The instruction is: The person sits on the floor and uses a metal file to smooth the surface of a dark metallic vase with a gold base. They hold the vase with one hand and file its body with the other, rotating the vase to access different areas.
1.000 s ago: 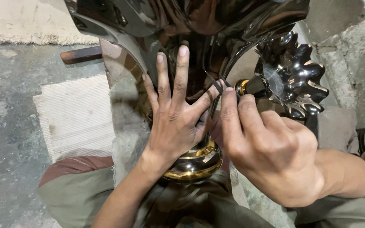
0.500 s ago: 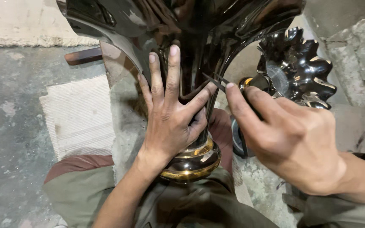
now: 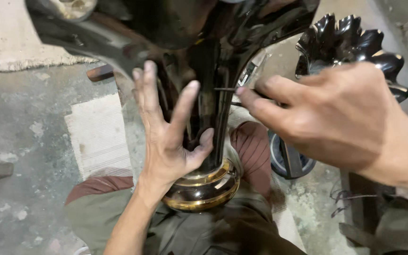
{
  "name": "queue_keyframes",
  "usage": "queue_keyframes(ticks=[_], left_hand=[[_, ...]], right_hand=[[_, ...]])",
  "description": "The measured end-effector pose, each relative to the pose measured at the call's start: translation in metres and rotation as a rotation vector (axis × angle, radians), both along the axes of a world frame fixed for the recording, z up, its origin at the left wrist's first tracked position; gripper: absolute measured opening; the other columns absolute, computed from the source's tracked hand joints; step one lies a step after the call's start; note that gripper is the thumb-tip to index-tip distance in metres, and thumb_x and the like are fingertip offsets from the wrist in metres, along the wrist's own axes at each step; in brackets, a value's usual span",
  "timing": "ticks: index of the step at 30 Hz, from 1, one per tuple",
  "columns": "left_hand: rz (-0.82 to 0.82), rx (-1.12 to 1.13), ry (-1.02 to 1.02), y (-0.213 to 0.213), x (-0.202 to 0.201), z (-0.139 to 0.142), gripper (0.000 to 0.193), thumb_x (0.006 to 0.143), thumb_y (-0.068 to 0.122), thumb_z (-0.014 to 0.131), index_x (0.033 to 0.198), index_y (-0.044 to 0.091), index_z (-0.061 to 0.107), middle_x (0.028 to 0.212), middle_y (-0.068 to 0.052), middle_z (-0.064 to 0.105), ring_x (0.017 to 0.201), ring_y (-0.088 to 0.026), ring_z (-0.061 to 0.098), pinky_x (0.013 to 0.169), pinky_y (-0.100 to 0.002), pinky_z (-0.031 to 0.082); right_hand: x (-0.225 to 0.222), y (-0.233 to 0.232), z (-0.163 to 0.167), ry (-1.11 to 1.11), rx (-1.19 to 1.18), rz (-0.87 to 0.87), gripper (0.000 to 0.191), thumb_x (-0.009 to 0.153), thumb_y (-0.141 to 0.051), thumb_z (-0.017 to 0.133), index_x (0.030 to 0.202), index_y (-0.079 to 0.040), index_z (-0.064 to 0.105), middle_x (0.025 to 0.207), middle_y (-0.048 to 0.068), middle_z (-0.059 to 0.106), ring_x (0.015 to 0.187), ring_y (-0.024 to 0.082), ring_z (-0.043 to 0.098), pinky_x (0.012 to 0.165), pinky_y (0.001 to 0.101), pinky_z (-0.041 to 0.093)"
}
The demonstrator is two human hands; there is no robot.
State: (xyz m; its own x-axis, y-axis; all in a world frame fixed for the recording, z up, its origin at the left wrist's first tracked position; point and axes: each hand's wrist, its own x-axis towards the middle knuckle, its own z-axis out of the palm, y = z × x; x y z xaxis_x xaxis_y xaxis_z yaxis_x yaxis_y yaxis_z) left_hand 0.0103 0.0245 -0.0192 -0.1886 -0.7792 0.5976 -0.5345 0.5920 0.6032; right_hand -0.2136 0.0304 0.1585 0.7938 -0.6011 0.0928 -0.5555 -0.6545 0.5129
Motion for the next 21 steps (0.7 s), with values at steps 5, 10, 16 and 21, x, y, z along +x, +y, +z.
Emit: queue_keyframes(ticks=[5,10,16,21], left_hand=[[0.029,-0.026,-0.165,0.001,-0.006,0.008,0.071,0.084,0.03,0.081,0.152,0.032,0.059,0.169,-0.032,-0.004,0.157,-0.057,-0.005,0.133,-0.068,0.009],[0.049,0.018,-0.199,0.003,-0.007,0.01,0.067,0.083,0.03,0.081,0.148,0.03,0.064,0.167,-0.035,-0.005,0.158,-0.058,-0.007,0.134,-0.07,0.008],[0.046,0.02,-0.196,0.002,-0.009,0.01,0.067,0.082,0.031,0.081,0.147,0.028,0.065,0.167,-0.034,-0.005,0.158,-0.058,-0.008,0.131,-0.067,0.007],[0.049,0.061,-0.225,0.0,-0.009,0.012,0.064,0.077,0.03,0.081,0.139,0.025,0.069,0.16,-0.038,-0.004,0.153,-0.06,-0.005,0.13,-0.072,0.004]], right_hand=[[-0.008,-0.015,0.005,0.254,-0.017,0.06,0.033,0.086,-0.024,0.071,0.119,-0.019,0.076,0.075,-0.001,0.069,0.056,0.008,0.064,0.043,0.0224,0.045],[-0.005,-0.021,0.01,0.37,0.049,0.111,0.016,0.079,-0.017,0.071,0.092,-0.01,0.072,0.071,0.002,0.067,0.061,0.014,0.068,0.052,0.0255,0.051],[-0.007,-0.028,0.013,0.229,-0.03,0.317,0.044,0.065,-0.022,0.07,0.107,-0.007,0.072,0.076,0.008,0.068,0.06,0.016,0.066,0.053,0.024,0.049],[-0.005,-0.025,0.01,0.339,-0.039,0.254,0.035,0.07,-0.018,0.071,0.1,-0.001,0.073,0.069,0.006,0.063,0.059,0.015,0.065,0.051,0.0233,0.047]])
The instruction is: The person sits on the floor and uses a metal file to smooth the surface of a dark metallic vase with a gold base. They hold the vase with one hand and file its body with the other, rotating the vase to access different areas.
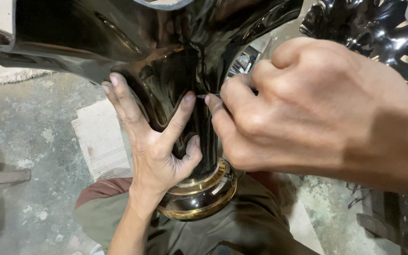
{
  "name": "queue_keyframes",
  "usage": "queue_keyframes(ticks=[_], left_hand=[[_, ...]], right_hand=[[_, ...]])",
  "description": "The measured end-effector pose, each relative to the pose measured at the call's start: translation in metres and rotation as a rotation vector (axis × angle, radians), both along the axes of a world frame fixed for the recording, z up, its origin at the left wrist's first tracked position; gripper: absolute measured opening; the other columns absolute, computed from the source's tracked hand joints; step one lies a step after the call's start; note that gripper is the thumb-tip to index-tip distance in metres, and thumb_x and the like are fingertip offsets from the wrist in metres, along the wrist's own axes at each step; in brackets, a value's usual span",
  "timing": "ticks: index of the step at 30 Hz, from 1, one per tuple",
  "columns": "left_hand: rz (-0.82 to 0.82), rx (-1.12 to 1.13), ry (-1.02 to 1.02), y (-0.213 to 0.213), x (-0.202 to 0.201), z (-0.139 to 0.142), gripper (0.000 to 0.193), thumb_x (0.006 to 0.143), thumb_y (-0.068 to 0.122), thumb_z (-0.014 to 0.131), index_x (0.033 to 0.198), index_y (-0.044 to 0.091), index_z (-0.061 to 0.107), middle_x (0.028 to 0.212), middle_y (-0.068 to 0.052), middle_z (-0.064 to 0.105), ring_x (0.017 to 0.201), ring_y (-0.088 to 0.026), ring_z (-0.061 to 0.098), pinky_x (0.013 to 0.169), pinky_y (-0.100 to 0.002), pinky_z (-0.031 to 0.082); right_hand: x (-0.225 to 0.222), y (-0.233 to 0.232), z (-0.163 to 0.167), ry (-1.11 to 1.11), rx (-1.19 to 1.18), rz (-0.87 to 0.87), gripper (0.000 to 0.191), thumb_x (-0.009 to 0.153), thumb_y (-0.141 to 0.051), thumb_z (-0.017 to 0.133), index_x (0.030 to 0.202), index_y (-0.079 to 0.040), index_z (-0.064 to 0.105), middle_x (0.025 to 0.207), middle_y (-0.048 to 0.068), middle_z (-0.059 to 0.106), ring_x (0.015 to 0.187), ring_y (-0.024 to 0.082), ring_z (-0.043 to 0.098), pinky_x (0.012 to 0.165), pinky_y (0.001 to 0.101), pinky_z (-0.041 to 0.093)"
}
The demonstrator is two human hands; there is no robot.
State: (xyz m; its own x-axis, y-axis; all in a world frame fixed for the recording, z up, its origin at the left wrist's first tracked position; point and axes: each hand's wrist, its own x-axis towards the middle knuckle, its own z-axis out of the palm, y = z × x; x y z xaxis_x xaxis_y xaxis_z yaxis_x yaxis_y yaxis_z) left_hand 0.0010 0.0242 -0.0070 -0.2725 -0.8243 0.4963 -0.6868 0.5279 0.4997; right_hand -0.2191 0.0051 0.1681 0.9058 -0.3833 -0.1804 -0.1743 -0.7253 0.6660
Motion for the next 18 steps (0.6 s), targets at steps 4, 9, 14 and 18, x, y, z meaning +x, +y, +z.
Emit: queue_keyframes(ticks=[4,9,14,18], left_hand=[[-0.011,-0.032,0.013,0.0,0.0,0.003,0.064,0.082,0.032,0.08,0.144,0.027,0.067,0.164,-0.036,-0.006,0.156,-0.058,-0.007,0.131,-0.068,0.003],[-0.007,0.005,0.003,-0.001,0.0,0.007,0.062,0.079,0.031,0.082,0.139,0.024,0.07,0.159,-0.038,-0.005,0.152,-0.06,-0.007,0.13,-0.071,0.004],[-0.003,0.004,0.004,-0.001,-0.001,0.009,0.063,0.078,0.029,0.082,0.139,0.024,0.07,0.159,-0.039,-0.004,0.152,-0.061,-0.005,0.131,-0.071,0.005],[0.006,0.01,0.009,0.001,0.0,0.006,0.064,0.078,0.028,0.083,0.14,0.025,0.068,0.16,-0.039,-0.003,0.152,-0.061,-0.004,0.131,-0.07,0.006]], right_hand=[[0.003,0.0,0.0,-0.013,-0.027,-0.002,0.024,0.072,-0.018,0.07,0.09,-0.002,0.074,0.063,0.005,0.06,0.057,0.015,0.064,0.05,0.0234,0.045],[0.01,0.002,0.004,0.003,-0.072,-0.012,0.01,0.074,-0.014,0.068,0.073,-0.005,0.069,0.06,0.004,0.06,0.055,0.016,0.064,0.049,0.0235,0.042],[0.017,0.003,0.006,0.122,-0.079,0.001,0.02,0.077,-0.014,0.063,0.059,-0.005,0.061,0.05,0.002,0.054,0.046,0.015,0.057,0.043,0.0258,0.035],[0.019,0.005,0.002,0.107,-0.13,0.024,0.025,0.078,-0.011,0.061,0.054,-0.007,0.054,0.048,0.001,0.048,0.039,0.011,0.046,0.041,0.0268,0.029]])
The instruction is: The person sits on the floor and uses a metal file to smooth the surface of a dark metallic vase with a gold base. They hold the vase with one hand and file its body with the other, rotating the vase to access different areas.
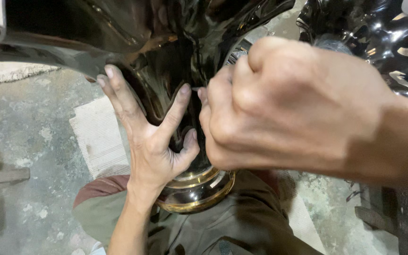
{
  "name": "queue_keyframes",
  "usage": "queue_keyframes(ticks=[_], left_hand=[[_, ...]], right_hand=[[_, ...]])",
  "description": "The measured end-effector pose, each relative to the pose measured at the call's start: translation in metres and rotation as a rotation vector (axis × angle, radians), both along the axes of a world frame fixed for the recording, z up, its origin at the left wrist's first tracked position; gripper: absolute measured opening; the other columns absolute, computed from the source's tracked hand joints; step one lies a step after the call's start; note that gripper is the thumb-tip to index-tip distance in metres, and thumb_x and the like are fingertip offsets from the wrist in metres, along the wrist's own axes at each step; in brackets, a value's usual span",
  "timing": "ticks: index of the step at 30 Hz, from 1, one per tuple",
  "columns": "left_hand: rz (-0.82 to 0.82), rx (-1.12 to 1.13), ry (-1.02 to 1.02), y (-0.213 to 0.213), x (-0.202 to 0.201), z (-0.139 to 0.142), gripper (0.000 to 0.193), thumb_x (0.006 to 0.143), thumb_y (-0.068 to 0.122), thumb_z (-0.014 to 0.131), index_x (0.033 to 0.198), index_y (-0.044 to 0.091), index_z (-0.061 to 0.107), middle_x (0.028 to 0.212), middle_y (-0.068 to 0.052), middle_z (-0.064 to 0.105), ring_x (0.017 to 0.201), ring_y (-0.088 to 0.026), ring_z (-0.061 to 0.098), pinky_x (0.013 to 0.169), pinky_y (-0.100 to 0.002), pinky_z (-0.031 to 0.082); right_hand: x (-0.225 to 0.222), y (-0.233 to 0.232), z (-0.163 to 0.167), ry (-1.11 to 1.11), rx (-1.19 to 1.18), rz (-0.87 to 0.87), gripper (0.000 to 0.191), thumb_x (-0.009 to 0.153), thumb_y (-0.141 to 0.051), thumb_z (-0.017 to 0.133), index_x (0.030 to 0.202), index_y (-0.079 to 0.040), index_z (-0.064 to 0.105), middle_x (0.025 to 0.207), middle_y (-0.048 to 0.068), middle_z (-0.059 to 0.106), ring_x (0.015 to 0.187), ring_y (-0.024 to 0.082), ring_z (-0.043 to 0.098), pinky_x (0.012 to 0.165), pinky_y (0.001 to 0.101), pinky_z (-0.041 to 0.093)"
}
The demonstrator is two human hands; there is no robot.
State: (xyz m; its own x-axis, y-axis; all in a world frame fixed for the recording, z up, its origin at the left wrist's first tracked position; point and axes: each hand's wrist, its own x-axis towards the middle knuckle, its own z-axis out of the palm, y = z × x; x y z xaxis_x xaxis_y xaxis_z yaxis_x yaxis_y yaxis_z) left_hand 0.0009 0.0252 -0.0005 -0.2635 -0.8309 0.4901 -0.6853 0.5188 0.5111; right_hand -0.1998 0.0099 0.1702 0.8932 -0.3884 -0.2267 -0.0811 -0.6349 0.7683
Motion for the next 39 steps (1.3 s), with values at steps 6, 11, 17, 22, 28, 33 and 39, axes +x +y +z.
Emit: queue_keyframes(ticks=[6,11,17,22,28,33,39], left_hand=[[-0.007,-0.07,0.012,0.003,0.004,-0.014,0.068,0.083,0.028,0.082,0.149,0.029,0.065,0.17,-0.032,-0.005,0.156,-0.054,-0.006,0.133,-0.064,0.01],[0.004,-0.074,0.105,0.003,0.008,-0.028,0.085,0.09,0.042,0.082,0.162,0.029,0.037,0.17,-0.026,-0.007,0.161,-0.047,-0.007,0.131,-0.06,0.008],[0.011,0.014,0.386,0.005,0.008,-0.039,0.13,0.085,0.05,0.085,0.166,0.019,-0.01,0.174,-0.024,-0.008,0.161,-0.037,0.003,0.135,-0.048,0.015],[-0.098,0.234,0.703,0.001,0.008,-0.048,0.14,0.081,0.048,0.088,0.164,0.007,-0.017,0.175,-0.025,0.016,0.155,-0.034,0.033,0.133,-0.043,0.03],[-0.195,0.218,0.841,-0.004,0.022,-0.058,0.139,0.082,0.044,0.088,0.167,0.013,-0.019,0.174,-0.021,0.014,0.158,-0.033,0.027,0.134,-0.043,0.025],[-0.32,0.425,1.183,-0.013,0.033,-0.068,0.138,0.072,0.046,0.082,0.173,0.01,-0.005,0.169,-0.021,0.03,0.151,-0.036,0.041,0.127,-0.047,0.038],[-0.503,0.562,1.394,-0.021,0.048,-0.085,0.129,0.07,0.042,0.081,0.166,0.013,0.0,0.152,-0.017,0.041,0.137,-0.031,0.05,0.117,-0.046,0.046]], right_hand=[[-0.008,0.003,-0.009,0.02,0.147,-0.192,0.013,0.079,-0.007,0.063,0.067,-0.008,0.058,0.053,0.0,0.05,0.04,0.007,0.046,0.039,0.0251,0.033],[-0.044,0.008,-0.01,-0.723,0.322,-0.135,0.039,0.084,-0.029,0.079,0.117,-0.008,0.072,0.065,0.0,0.062,0.048,0.012,0.054,0.04,0.023,0.04],[-0.089,-0.029,-0.064,-1.318,0.456,-0.152,0.04,0.095,-0.021,0.084,0.12,0.001,0.063,0.079,0.004,0.062,0.073,0.013,0.063,0.06,0.0231,0.045],[-0.078,-0.048,-0.096,-1.58,0.314,-0.065,0.012,0.099,-0.005,0.082,0.092,-0.001,0.073,0.073,0.003,0.06,0.063,0.011,0.055,0.058,0.0251,0.035],[-0.017,-0.051,-0.068,-1.454,0.002,0.112,0.015,0.099,-0.012,0.08,0.089,-0.004,0.071,0.071,0.003,0.058,0.061,0.016,0.053,0.058,0.0314,0.035],[0.043,-0.048,-0.043,-1.298,-0.058,0.184,0.017,0.099,-0.022,0.075,0.091,-0.007,0.069,0.073,0.003,0.057,0.063,0.019,0.054,0.059,0.0358,0.037],[0.09,-0.032,-0.034,-1.137,-0.033,0.119,0.02,0.1,-0.03,0.068,0.097,-0.01,0.065,0.077,0.003,0.056,0.066,0.022,0.055,0.061,0.0383,0.038]])
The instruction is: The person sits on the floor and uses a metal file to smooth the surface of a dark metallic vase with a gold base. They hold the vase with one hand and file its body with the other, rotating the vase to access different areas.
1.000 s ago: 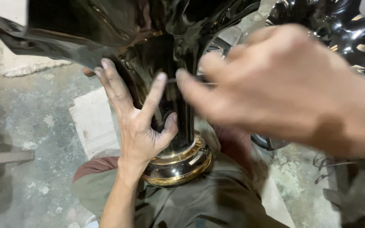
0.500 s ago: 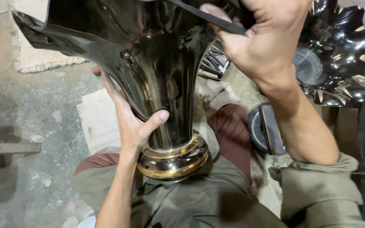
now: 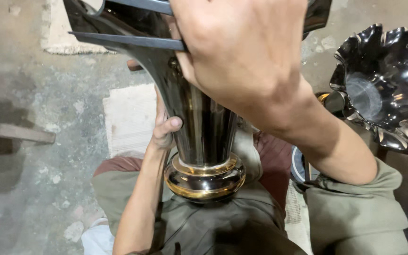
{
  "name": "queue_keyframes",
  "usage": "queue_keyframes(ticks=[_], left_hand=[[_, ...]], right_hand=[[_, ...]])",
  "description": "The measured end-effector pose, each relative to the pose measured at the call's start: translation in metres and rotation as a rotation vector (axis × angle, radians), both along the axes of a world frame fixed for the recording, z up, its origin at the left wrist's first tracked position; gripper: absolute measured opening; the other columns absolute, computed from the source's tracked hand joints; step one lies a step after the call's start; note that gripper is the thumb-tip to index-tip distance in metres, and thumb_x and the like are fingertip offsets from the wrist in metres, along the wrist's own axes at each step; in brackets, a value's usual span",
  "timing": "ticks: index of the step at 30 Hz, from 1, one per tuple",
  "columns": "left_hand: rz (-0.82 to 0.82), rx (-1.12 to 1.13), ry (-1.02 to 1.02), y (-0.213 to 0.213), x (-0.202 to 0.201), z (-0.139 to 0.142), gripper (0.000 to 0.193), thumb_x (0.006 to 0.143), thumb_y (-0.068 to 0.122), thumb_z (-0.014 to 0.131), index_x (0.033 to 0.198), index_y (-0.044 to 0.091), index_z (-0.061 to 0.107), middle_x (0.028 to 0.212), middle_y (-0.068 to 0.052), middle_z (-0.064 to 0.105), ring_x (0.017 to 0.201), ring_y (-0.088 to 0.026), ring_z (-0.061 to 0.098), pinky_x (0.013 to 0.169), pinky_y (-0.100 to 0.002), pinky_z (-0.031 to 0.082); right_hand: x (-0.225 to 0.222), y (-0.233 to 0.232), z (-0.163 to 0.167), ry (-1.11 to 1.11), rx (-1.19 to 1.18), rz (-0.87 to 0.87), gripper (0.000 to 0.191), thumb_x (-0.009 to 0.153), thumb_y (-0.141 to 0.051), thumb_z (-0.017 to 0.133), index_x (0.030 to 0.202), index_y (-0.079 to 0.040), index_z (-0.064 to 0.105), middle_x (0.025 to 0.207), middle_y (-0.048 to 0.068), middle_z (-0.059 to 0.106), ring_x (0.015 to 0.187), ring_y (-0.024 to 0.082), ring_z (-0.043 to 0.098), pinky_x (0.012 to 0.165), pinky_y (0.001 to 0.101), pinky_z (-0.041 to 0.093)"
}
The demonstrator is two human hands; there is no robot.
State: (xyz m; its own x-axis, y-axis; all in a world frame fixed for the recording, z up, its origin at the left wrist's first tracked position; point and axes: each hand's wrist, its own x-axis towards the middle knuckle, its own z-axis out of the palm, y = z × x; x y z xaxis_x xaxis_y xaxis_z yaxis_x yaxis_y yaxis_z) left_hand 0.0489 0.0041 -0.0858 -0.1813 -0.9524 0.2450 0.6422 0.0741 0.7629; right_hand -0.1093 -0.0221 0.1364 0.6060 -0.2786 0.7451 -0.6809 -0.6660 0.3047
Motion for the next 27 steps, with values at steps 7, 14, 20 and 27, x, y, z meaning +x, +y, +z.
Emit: queue_keyframes(ticks=[7,14,20,27], left_hand=[[0.087,0.04,-0.137,0.007,0.005,0.007,0.127,0.068,0.044,0.077,0.167,0.006,0.008,0.148,-0.023,0.045,0.136,-0.036,0.052,0.116,-0.048,0.048],[0.139,-0.039,-0.245,0.013,-0.004,0.022,0.131,0.073,0.045,0.079,0.168,0.004,-0.001,0.164,-0.026,0.035,0.152,-0.038,0.041,0.13,-0.045,0.032],[0.334,-0.176,-0.478,0.014,-0.007,0.025,0.128,0.08,0.046,0.075,0.17,0.002,-0.006,0.174,-0.028,0.015,0.162,-0.041,0.033,0.132,-0.051,0.03],[0.628,-0.616,-1.059,0.031,-0.011,0.055,0.077,0.091,0.024,0.077,0.159,0.023,0.039,0.174,-0.021,0.0,0.16,-0.039,0.007,0.133,-0.057,0.016]], right_hand=[[-0.015,0.022,0.003,0.102,0.07,-0.033,0.009,0.102,-0.009,0.069,0.111,-0.008,0.067,0.082,0.006,0.06,0.068,0.022,0.056,0.065,0.0366,0.042],[-0.044,0.022,0.001,-0.009,0.191,-0.092,0.014,0.1,-0.008,0.073,0.11,-0.002,0.066,0.081,0.01,0.062,0.067,0.024,0.059,0.063,0.0369,0.041],[-0.064,0.028,-0.008,-0.164,0.451,-0.089,0.023,0.098,-0.009,0.079,0.11,0.007,0.067,0.071,0.014,0.064,0.057,0.023,0.059,0.055,0.0386,0.039],[-0.103,0.061,-0.035,-0.364,0.685,0.121,0.02,0.095,0.0,0.075,0.112,-0.003,0.066,0.087,0.01,0.067,0.062,0.014,0.057,0.052,0.0225,0.041]])
